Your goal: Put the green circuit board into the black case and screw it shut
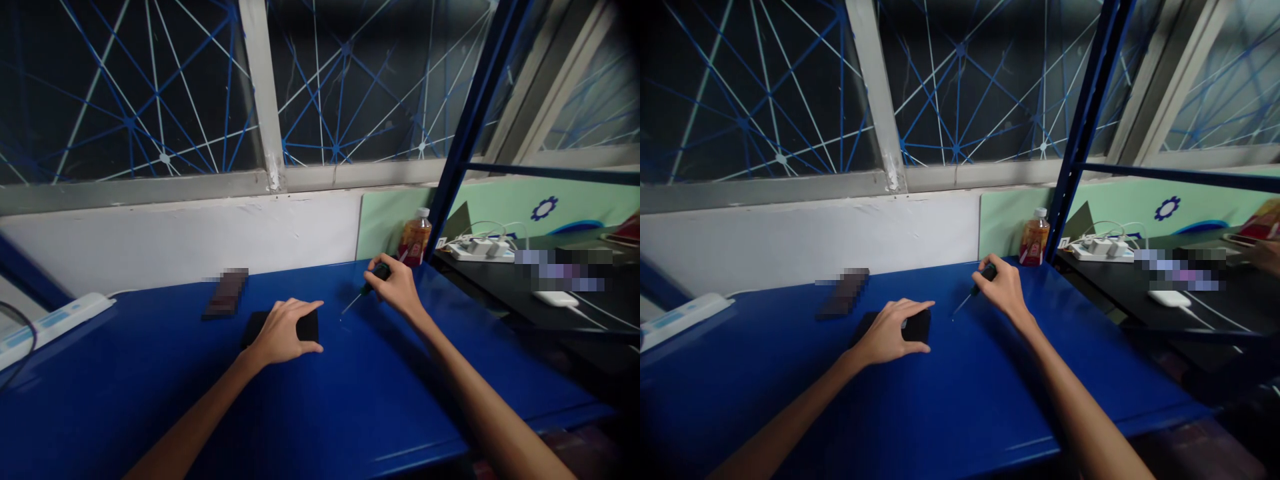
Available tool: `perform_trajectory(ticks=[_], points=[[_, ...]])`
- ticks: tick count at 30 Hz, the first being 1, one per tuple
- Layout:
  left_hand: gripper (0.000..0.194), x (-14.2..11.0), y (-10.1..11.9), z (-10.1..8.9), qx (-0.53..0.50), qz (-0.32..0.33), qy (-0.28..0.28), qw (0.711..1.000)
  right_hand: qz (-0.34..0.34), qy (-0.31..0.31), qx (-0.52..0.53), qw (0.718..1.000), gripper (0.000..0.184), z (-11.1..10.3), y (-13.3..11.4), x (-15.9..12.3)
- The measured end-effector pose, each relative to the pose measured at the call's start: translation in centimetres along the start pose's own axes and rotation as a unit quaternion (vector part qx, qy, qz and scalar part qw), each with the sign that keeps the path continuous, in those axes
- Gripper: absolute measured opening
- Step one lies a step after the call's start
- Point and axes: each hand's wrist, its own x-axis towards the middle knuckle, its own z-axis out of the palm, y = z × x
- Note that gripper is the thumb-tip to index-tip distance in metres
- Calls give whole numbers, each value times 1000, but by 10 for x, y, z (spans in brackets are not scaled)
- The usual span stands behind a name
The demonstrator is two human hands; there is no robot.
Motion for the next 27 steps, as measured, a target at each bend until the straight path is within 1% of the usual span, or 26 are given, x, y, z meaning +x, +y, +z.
perform_trajectory(ticks=[3,5,8,10,11,13,17,19,22,27], points=[[78,0,0,0,9,-3,-17,1000,0,10,-30,999,6,0,0,0],[78,-1,1,0,21,3,-18,1000,0,12,-44,999,7,1,0,0],[83,-2,2,-1,35,21,-2,999,-12,3,-51,999,7,3,2,-1],[82,-1,3,-2,33,30,16,999,-15,-1,-42,999,7,3,3,-1],[79,-1,4,-2,28,32,26,999,-13,-2,-33,999,7,3,3,-1],[66,0,6,-1,17,33,53,998,-5,-3,-4,1000,7,3,1,-1],[32,1,14,4,15,35,116,993,16,-18,91,996,7,5,-6,-4],[26,1,17,7,30,32,142,989,22,-37,126,991,8,7,-11,-7],[24,-1,22,10,59,34,167,984,16,-57,144,988,8,9,-16,-10],[13,-2,27,10,71,38,168,983,9,-58,144,988,9,9,-18,-12]])
